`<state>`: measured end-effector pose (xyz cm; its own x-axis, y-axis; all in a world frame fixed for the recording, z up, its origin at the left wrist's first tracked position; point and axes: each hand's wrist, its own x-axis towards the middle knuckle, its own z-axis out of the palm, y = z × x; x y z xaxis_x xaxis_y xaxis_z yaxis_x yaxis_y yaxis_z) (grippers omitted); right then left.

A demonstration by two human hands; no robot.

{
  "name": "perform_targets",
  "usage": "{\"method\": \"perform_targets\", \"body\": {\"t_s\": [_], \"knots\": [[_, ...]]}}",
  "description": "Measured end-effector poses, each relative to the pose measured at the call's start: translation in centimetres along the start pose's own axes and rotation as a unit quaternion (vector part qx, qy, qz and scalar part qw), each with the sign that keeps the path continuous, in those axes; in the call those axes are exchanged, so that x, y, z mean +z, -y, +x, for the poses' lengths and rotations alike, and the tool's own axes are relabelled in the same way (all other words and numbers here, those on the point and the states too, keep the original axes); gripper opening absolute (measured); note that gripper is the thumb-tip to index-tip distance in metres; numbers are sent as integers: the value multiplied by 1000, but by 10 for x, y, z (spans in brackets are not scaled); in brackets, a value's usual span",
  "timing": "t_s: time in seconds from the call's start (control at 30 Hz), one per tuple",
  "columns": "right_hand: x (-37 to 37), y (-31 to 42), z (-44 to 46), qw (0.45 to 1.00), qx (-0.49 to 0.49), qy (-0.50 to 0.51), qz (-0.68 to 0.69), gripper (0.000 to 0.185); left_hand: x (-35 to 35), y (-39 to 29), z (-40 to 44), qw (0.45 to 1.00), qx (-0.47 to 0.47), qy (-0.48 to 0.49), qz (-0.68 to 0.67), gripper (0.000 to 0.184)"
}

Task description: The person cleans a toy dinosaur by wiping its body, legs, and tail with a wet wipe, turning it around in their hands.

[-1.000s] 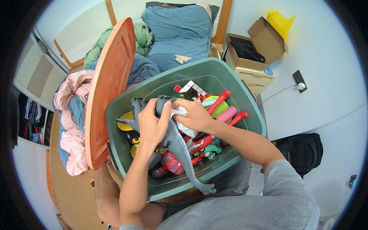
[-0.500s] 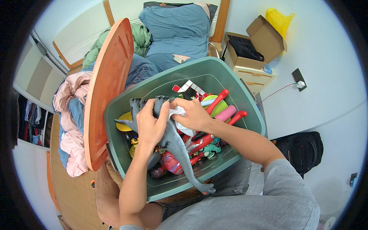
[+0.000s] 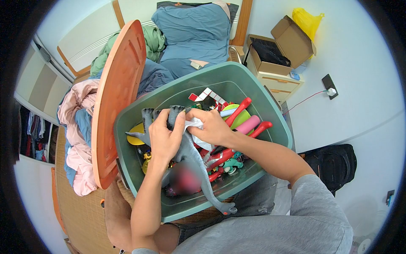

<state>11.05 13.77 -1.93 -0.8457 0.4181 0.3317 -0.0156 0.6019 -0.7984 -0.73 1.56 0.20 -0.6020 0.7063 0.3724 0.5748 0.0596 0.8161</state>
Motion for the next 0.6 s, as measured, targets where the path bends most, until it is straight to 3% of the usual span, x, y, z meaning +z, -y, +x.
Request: {"method": "perform_targets", "body": {"t_s": [0.6], "knots": [[0,-4,1,998,8,63,12,32,0,-2,0,1000,-14,9,-11,32]]}}
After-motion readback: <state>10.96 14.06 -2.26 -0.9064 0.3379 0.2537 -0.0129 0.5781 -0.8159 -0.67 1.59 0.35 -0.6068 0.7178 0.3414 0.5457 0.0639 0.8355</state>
